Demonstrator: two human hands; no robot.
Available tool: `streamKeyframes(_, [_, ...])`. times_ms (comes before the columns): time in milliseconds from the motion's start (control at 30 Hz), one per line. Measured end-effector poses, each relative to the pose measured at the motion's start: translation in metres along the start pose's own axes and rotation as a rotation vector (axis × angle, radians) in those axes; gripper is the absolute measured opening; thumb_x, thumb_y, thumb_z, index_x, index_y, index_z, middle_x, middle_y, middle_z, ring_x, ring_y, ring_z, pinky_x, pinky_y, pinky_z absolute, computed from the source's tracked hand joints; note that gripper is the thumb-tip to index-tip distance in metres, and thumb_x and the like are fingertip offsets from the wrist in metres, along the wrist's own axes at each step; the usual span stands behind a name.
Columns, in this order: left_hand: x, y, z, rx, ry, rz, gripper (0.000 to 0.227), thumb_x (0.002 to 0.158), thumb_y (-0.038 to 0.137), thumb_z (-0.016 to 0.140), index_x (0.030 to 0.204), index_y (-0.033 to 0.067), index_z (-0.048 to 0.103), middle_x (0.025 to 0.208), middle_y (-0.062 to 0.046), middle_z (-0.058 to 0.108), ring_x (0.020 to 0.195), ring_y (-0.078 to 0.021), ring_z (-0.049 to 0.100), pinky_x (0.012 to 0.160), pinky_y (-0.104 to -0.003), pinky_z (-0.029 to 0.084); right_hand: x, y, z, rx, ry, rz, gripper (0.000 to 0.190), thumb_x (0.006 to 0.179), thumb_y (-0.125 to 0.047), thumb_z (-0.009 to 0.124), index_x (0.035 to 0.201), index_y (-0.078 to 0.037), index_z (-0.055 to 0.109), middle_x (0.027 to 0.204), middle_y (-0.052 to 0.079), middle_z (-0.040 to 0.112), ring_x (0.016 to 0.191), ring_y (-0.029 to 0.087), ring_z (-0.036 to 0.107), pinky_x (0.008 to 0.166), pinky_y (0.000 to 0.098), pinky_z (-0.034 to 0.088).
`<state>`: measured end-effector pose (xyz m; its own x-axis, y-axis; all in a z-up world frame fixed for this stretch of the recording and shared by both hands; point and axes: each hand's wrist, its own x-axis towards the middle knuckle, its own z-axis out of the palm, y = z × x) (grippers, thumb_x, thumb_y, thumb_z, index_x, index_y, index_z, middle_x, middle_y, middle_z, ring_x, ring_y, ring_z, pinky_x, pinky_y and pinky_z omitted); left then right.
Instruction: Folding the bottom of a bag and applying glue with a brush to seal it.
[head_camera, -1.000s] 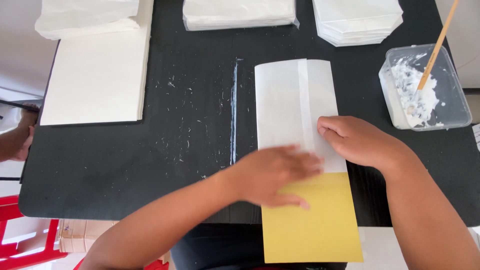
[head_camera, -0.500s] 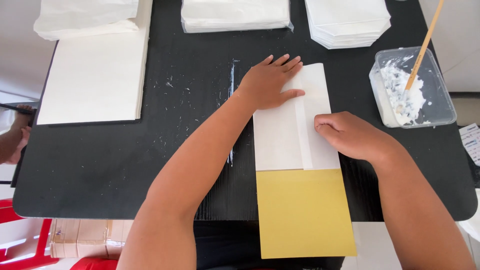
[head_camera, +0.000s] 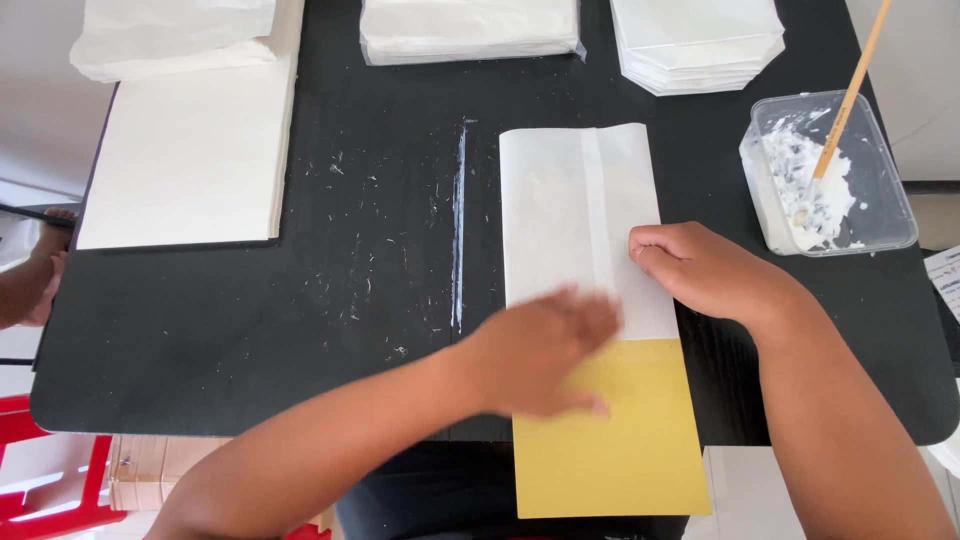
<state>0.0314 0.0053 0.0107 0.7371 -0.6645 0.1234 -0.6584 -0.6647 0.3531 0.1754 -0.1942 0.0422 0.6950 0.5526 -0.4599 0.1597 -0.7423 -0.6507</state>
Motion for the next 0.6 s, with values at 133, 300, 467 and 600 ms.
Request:
streamKeyframes(133, [-0.011,0.025,-0.067,-0.771,-0.281,-0.038,0.059,0.094,0.059,0.054,0.128,0.0138,0.07,0.129,-0.01,0.073,0.134,-0.0357,0.062,0.132,-0.055,0.024,0.003,0.006,-0.002,0.015,-0.002,-0.007,0.033,0.095,-0.016,0.042,0.072,-0.004,0.063,0.061,0.009,0.053,0.06,0.024,0.048,0.058,0.0373,0.041])
streamKeyframes(300, [0.01,-0.046,-0.049,-0.042,0.142,-0.375,0.055,0.1,0.047,0.053,0.141,0.012,0.063,0.136,-0.014,0.069,0.127,-0.0342,0.065,0.105,-0.051,0.049,-0.002,-0.013,0.002,0.009,0.217,-0.107,0.019,0.096,-0.02,0.061,0.11,-0.008,0.067,0.075,0.014,0.068,0.072,0.027,0.063,0.064,0.0413,0.048])
streamKeyframes(467, [0.017,-0.082,-0.019,0.22,0.043,-0.515,0.065,0.103,0.053,0.052,0.155,0.0144,0.047,0.159,-0.016,0.045,0.149,-0.0334,0.041,0.123,-0.053,0.029,0.011,-0.007,0.008,-0.197,0.433,-0.353,0.037,0.094,-0.016,0.07,0.13,-0.007,0.063,0.114,0.014,0.062,0.107,0.034,0.06,0.081,0.0462,0.052])
streamKeyframes(600, [0.017,-0.062,-0.022,0.294,0.027,-0.493,0.08,0.097,0.066,0.052,0.158,0.0154,0.041,0.164,-0.012,0.042,0.153,-0.0334,0.036,0.126,-0.054,0.023,0.018,-0.007,0.011,-0.332,0.374,-0.492,0.059,0.098,-0.035,0.066,0.152,-0.015,0.054,0.15,0.008,0.051,0.146,0.038,0.036,0.114,0.054,0.032])
